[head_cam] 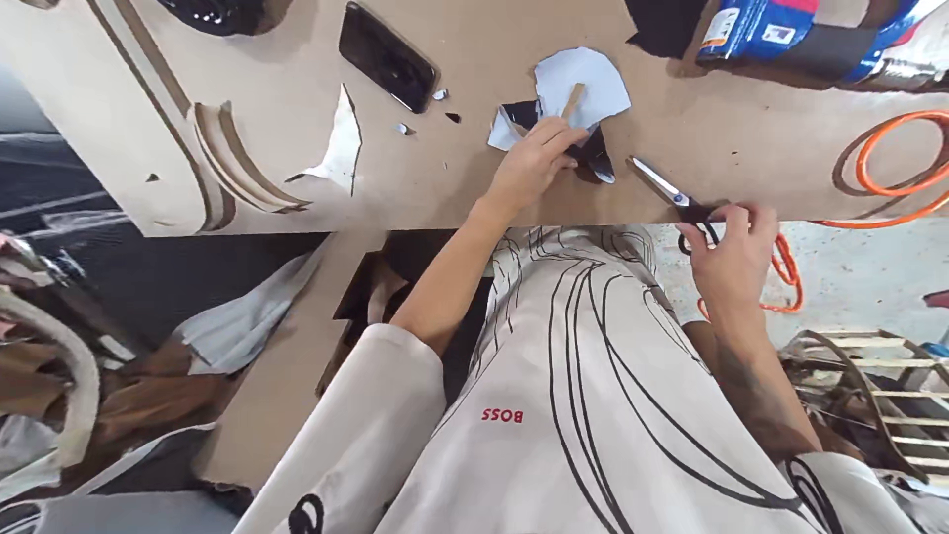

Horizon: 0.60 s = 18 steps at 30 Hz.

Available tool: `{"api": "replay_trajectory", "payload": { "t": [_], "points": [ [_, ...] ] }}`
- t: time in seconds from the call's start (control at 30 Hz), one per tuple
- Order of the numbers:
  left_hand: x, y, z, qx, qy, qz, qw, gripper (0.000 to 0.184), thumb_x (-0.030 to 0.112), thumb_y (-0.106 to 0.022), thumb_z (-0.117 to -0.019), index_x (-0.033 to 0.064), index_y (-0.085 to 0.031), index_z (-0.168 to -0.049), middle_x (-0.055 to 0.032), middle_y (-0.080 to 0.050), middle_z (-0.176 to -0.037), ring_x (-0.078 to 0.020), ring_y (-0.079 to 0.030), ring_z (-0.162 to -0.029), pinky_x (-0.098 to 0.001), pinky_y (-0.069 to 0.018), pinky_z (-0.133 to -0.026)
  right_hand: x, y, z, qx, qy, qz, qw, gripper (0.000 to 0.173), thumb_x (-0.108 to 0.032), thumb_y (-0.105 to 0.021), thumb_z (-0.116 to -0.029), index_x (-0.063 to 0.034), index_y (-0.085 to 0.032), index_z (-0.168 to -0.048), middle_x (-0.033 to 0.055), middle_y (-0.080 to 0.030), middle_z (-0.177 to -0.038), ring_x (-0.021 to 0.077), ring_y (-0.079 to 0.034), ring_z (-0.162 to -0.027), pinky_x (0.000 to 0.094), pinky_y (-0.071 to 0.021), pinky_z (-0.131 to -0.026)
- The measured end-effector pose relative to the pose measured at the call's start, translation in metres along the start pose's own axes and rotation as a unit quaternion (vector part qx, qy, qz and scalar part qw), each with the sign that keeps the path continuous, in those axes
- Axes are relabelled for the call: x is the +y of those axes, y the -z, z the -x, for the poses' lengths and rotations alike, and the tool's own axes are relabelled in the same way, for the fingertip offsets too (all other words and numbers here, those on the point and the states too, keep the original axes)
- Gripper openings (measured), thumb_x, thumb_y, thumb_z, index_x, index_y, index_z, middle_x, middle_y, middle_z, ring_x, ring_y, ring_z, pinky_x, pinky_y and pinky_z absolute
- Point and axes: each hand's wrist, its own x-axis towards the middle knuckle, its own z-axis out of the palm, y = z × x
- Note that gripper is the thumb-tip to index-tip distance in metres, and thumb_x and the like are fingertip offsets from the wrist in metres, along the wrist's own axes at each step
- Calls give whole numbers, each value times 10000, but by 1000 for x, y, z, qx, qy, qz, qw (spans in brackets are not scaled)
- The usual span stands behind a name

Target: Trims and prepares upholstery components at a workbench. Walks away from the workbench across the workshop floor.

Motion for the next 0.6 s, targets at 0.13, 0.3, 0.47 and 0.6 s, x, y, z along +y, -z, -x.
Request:
{"api": "replay_trajectory", "payload": {
  "t": [0.13, 0.3, 0.47, 0.6],
  "points": [
    [1, 11, -3, -15, 50, -5, 999, 152, 133, -685, -980, 52, -764, -1081, -177, -647, -1270, -324, -579, -1263, -424, -480, -1099, 6, 2, 6, -23, 26, 1, 999, 467, -384, -698, -975, 49, -683, -1150, 279, -547, -1399, 437, -560, -1277, 563, -480, -1061],
    [2, 21, -13, -110, 57, -63, 990, 329, 256, -703, -981, 132, -675, -1284, -94, -604, -1391, -277, -550, -1344, -458, -555, -1009, 9, -8, 16, -7, 59, 54, 997, 304, -120, -671, -942, 58, -673, -1189, 282, -530, -1427, 489, -512, -1306, 603, -462, -1067],
    [7, 18, -21, -95, -14, -94, 991, 206, 270, -611, -1038, 128, -757, -1073, -64, -697, -1165, -261, -624, -1198, -432, -554, -973, 13, 24, 4, -136, -50, -173, 974, 264, -192, -649, -921, -39, -727, -1122, 113, -718, -1093, 194, -702, -848, 418, -602, -752],
    [9, 22, -27, -145, -19, -97, 984, 208, 226, -587, -1043, 110, -750, -1102, -87, -712, -1133, -286, -625, -1192, -491, -420, -1139, 0, 35, -17, -166, 17, -148, 975, 428, -290, -760, -853, -15, -632, -1155, 157, -655, -1040, 284, -655, -905, 516, -559, -764]
  ]
}}
